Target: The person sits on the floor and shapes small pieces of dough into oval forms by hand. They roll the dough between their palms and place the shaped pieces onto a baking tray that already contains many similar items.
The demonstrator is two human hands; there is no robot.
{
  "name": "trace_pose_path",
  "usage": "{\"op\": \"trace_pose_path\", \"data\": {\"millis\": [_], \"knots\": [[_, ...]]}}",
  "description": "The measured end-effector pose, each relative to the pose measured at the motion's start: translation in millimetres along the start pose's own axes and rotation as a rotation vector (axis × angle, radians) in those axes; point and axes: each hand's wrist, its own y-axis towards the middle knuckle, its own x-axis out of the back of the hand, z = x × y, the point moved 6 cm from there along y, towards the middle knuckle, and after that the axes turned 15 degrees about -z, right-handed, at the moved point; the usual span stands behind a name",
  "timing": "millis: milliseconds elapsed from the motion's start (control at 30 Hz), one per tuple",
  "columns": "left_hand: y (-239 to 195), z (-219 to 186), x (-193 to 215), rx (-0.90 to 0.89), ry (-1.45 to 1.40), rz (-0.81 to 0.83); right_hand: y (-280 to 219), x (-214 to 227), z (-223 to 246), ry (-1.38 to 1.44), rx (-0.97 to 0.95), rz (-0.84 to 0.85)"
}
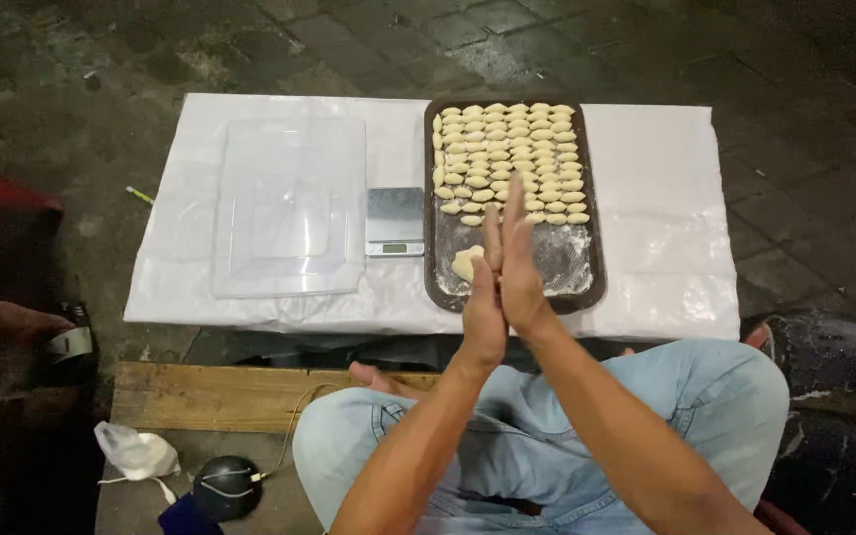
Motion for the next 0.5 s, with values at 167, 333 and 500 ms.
{"op": "trace_pose_path", "data": {"millis": [167,333,500], "knots": [[14.6,-25.0,-8.5,0.028,-0.162,0.022,-4.9,-0.2,-15.0,-0.190,0.117,-0.012],[36.1,11.1,14.4,0.109,-0.306,-0.024,17.2,11.6,-33.1,-0.136,-0.109,-0.182],[58.4,7.9,32.2,0.327,-0.675,-0.082,27.6,46.0,-63.8,-0.083,-0.394,-0.372]]}}
